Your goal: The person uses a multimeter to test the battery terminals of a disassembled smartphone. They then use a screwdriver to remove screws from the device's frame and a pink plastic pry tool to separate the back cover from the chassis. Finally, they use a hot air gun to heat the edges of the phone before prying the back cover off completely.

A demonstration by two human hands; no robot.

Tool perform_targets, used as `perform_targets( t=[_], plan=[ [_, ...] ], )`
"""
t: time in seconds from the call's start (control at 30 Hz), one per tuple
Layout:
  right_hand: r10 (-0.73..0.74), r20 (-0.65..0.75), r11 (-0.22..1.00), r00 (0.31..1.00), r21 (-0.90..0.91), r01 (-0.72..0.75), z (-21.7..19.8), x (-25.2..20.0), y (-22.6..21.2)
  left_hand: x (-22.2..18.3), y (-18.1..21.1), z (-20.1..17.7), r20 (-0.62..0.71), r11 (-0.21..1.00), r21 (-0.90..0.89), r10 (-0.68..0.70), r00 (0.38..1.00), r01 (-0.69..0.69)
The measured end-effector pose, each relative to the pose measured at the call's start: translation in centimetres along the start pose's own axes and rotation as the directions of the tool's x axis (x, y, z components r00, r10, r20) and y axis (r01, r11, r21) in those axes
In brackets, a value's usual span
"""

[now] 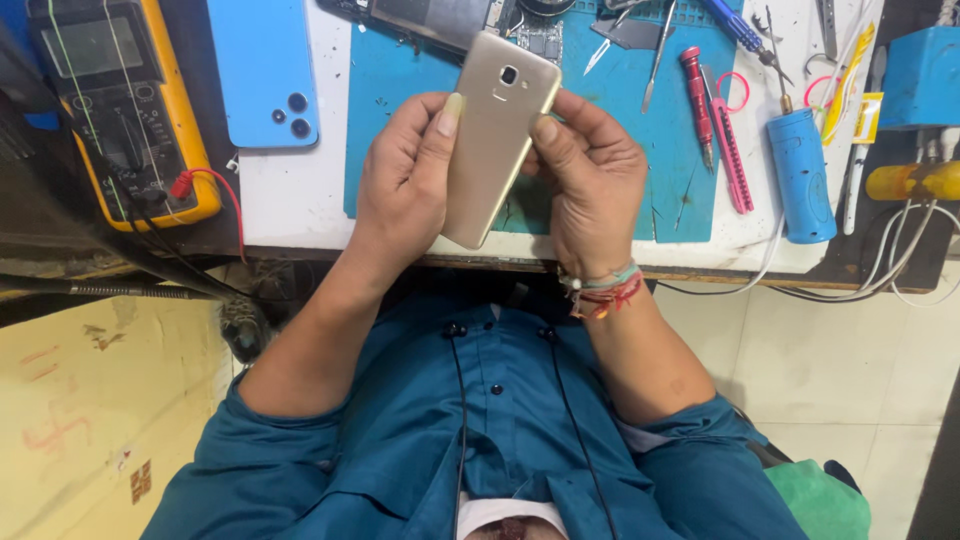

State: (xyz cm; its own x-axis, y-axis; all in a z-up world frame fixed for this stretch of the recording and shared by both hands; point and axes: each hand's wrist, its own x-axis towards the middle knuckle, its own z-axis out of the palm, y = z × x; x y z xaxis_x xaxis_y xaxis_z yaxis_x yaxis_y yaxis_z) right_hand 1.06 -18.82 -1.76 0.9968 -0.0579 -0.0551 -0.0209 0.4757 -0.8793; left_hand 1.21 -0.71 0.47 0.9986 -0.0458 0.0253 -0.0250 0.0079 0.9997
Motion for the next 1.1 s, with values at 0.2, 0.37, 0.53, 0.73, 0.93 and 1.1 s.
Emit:
perform_targets(
  t=[0.2,0.37,0.53,0.73,0.93,1.1],
  plan=[
    [-0.073,-0.011,0.994,0.997,-0.085,0.072,2.5,0.1,0.3,0.5,-0.4,0.4,0.032,0.986,-0.134,-0.098,0.995,0.102],
    [0.125,0.106,0.977,0.986,-0.184,-0.104,2.5,-0.7,0.7,-0.1,-1.4,0.4,-0.086,0.985,0.009,0.175,0.981,-0.175],
    [0.106,0.142,0.916,0.984,-0.400,-0.041,0.5,-1.0,0.8,0.0,-2.7,0.2,-0.165,0.960,-0.181,0.187,0.969,-0.216],
    [-0.465,0.081,0.355,0.882,-0.895,0.269,-5.2,-0.4,-5.8,-0.7,-2.6,-2.6,0.168,0.599,-0.784,-0.042,0.985,0.160],
    [-0.408,0.298,-0.397,0.863,-0.909,0.126,-10.5,-1.8,-10.0,-0.4,-2.3,-1.4,0.151,0.622,-0.750,-0.171,0.974,0.226],
    [-0.352,0.202,-0.323,0.914,-0.943,0.084,-11.3,-2.5,-9.9,-0.3,-2.4,-0.3,0.118,0.669,-0.713,-0.179,0.977,0.208]
  ],
)
